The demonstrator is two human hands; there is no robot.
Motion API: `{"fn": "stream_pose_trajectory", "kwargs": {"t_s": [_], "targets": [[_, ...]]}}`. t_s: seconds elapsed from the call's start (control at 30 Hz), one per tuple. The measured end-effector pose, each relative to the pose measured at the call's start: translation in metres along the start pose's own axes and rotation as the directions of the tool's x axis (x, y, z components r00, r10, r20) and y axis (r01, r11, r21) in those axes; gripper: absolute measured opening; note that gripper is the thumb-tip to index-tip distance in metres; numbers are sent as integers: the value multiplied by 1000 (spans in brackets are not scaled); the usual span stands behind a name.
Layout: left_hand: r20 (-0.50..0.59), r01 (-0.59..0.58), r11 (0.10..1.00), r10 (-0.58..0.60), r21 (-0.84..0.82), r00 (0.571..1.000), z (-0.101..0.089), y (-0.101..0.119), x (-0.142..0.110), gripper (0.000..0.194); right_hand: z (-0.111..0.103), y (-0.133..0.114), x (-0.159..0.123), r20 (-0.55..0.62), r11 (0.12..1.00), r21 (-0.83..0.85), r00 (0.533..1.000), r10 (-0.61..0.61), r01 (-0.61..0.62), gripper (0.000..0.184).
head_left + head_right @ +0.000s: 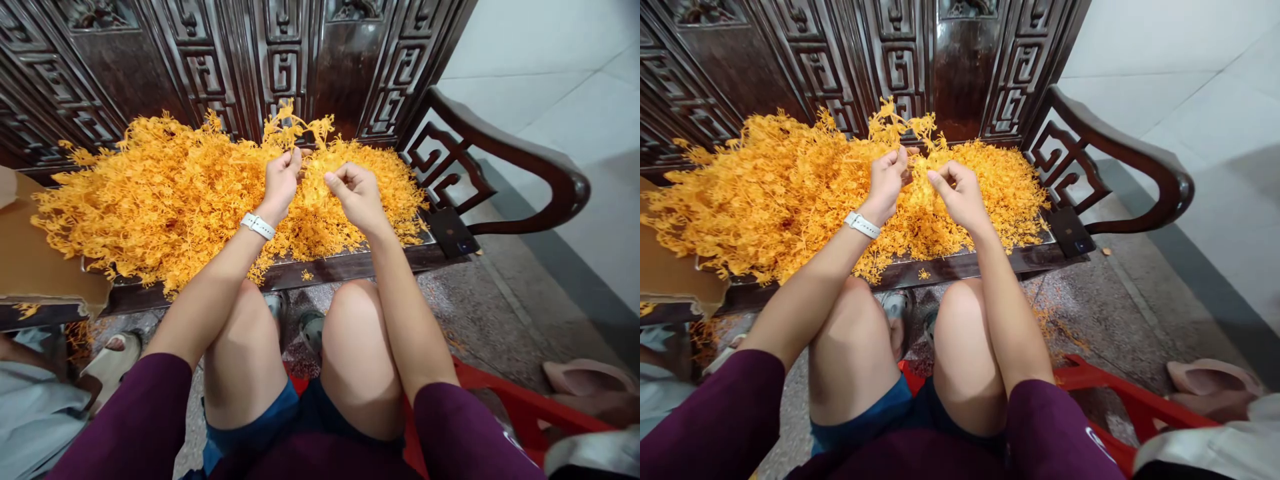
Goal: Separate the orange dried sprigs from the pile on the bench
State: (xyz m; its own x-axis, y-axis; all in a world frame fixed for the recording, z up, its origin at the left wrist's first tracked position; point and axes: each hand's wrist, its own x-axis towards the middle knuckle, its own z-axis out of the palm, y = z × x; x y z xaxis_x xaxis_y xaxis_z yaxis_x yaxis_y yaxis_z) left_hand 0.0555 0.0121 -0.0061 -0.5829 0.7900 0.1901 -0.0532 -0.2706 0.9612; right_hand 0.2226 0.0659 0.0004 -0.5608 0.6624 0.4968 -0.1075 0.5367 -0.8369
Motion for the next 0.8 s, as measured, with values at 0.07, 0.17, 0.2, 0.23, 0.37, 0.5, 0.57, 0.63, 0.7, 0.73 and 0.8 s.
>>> {"fn": "stream_pose_trajectory", "kwargs": {"t_s": [0.07,0.17,0.2,0.23,0.37,0.5,0.57,0.63,0.7,0.73,0.8], "targets": [[-12,20,1000,-20,-18,1000,1,1,0,47,2,-3,-2,83,1000,-11,996,26,-25,48],[-11,19,997,-20,-81,1000,5,4,-2,48,4,-6,-4,132,997,49,990,54,-61,43],[-14,8,995,-10,-98,1000,7,5,-2,49,4,-6,-4,135,995,79,989,55,-66,42],[-23,-7,994,4,-106,1000,9,5,-2,50,4,-6,-3,134,993,93,989,55,-67,40],[-93,-79,995,73,-64,993,12,1,3,55,0,0,-2,87,997,-65,995,47,-42,28],[-84,-38,994,29,-107,996,15,-3,4,59,-6,6,-2,95,979,-202,995,19,1,17],[-69,21,987,-33,-158,997,17,-2,2,60,-8,7,-3,149,966,-259,988,30,10,12],[-60,93,975,-107,-202,992,18,0,-1,59,-10,5,-5,204,943,-332,977,63,8,9],[-61,163,960,-181,-230,982,20,2,-4,58,-12,2,-8,235,912,-409,967,95,10,10],[-58,190,953,-210,-237,976,21,3,-5,57,-13,1,-9,239,894,-447,965,105,14,11],[-36,226,944,-241,-241,970,22,5,-7,55,-13,-3,-10,259,861,-508,957,127,23,13]]}}
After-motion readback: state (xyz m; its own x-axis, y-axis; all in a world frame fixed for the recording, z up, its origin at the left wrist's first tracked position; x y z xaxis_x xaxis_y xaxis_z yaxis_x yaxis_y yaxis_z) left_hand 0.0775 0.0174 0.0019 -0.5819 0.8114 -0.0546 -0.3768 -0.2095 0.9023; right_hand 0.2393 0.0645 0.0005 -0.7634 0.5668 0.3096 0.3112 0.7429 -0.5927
